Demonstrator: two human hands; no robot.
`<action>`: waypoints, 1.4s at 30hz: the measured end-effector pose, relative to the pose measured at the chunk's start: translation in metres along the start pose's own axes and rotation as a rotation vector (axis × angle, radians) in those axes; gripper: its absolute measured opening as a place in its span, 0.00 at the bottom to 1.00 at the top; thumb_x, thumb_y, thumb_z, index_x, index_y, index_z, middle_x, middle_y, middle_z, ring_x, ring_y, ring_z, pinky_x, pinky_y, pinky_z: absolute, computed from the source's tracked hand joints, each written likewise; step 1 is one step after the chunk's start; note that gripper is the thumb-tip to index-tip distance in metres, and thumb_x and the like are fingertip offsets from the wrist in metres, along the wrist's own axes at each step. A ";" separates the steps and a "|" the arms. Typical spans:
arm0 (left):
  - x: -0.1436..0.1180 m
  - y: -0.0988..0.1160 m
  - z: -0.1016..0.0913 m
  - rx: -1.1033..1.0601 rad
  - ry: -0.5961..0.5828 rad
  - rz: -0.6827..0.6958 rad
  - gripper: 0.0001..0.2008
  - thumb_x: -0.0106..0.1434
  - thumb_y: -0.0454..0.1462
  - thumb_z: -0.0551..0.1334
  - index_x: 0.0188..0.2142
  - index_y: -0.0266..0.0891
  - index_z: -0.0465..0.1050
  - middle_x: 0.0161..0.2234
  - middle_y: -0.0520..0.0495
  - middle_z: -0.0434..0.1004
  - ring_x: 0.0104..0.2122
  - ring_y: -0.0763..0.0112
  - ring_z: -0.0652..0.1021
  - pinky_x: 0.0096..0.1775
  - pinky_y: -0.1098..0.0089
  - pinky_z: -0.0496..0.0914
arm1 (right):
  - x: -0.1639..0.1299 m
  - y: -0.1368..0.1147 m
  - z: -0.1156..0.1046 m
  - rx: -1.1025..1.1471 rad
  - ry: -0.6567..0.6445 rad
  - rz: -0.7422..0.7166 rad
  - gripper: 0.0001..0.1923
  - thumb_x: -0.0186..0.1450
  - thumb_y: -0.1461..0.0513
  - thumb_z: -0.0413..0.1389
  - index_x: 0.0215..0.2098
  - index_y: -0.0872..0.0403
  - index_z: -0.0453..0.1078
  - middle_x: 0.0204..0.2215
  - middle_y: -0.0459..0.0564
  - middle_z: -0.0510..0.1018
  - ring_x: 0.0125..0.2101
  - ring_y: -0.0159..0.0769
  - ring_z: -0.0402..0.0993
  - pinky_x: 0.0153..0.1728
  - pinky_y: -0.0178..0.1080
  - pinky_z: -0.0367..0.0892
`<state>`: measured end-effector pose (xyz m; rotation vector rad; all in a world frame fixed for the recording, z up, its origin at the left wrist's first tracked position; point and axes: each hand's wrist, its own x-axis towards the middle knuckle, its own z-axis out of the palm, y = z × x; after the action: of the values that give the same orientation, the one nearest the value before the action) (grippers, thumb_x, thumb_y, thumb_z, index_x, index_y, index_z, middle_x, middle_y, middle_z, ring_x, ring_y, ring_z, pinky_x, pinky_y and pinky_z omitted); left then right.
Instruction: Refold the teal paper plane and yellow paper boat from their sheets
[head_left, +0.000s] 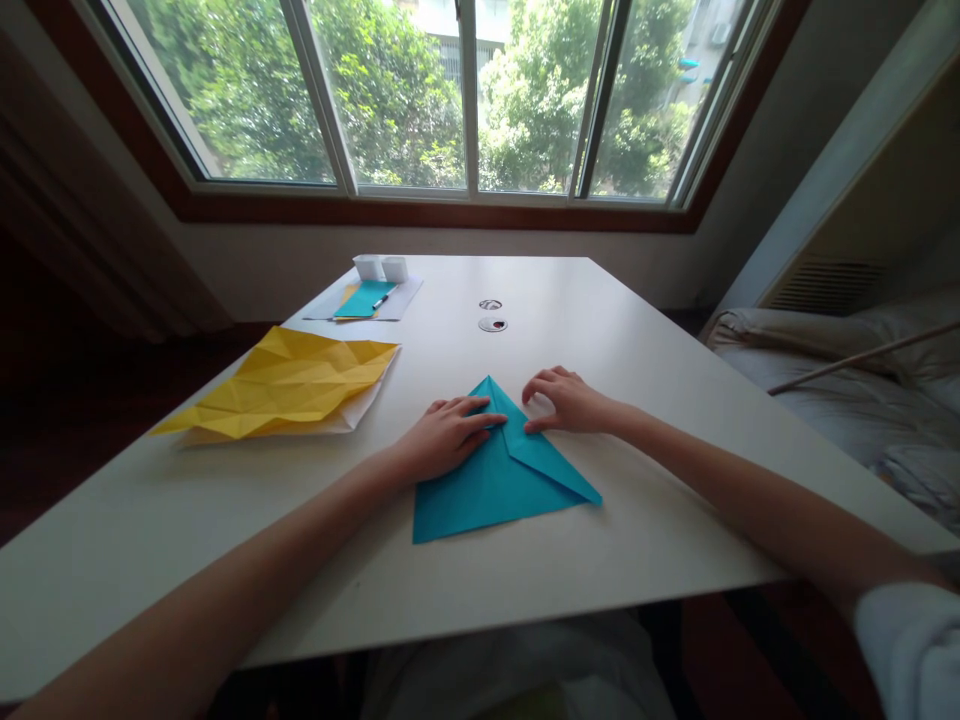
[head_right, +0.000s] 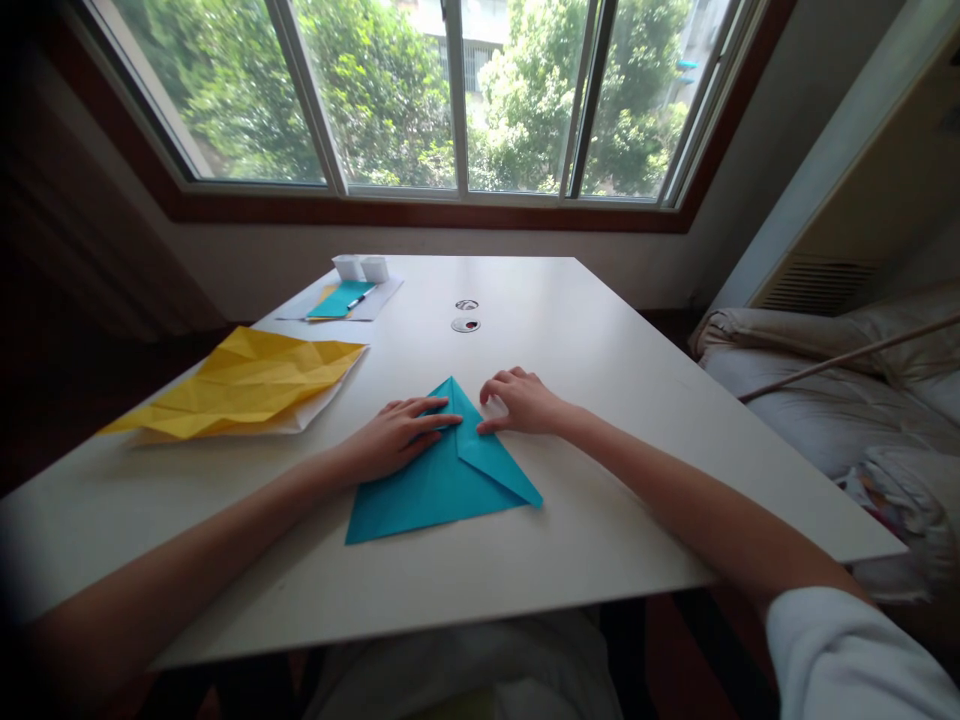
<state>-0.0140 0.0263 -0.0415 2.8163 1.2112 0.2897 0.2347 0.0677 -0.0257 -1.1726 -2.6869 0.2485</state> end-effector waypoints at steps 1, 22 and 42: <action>0.000 0.000 0.000 0.000 0.000 -0.001 0.19 0.68 0.43 0.46 0.56 0.55 0.61 0.58 0.46 0.60 0.56 0.59 0.64 0.54 0.53 0.58 | 0.006 0.002 0.000 -0.013 -0.007 0.001 0.25 0.54 0.42 0.55 0.42 0.49 0.68 0.44 0.53 0.71 0.47 0.48 0.63 0.44 0.49 0.60; 0.001 0.003 -0.004 -0.001 0.005 0.003 0.18 0.67 0.42 0.47 0.55 0.54 0.63 0.57 0.46 0.62 0.55 0.57 0.64 0.53 0.52 0.60 | 0.095 0.002 0.012 -0.159 0.107 0.246 0.20 0.59 0.45 0.53 0.34 0.52 0.72 0.41 0.54 0.74 0.45 0.48 0.63 0.41 0.45 0.58; -0.001 0.007 -0.003 0.073 0.024 0.018 0.18 0.67 0.42 0.46 0.55 0.54 0.62 0.56 0.47 0.63 0.53 0.57 0.67 0.51 0.54 0.62 | 0.067 -0.012 0.017 -0.321 0.172 0.084 0.17 0.64 0.51 0.49 0.33 0.54 0.71 0.37 0.52 0.75 0.43 0.43 0.64 0.41 0.43 0.53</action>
<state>-0.0103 0.0210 -0.0375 2.8948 1.2265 0.2878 0.1772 0.1075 -0.0317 -1.3255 -2.5916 -0.2714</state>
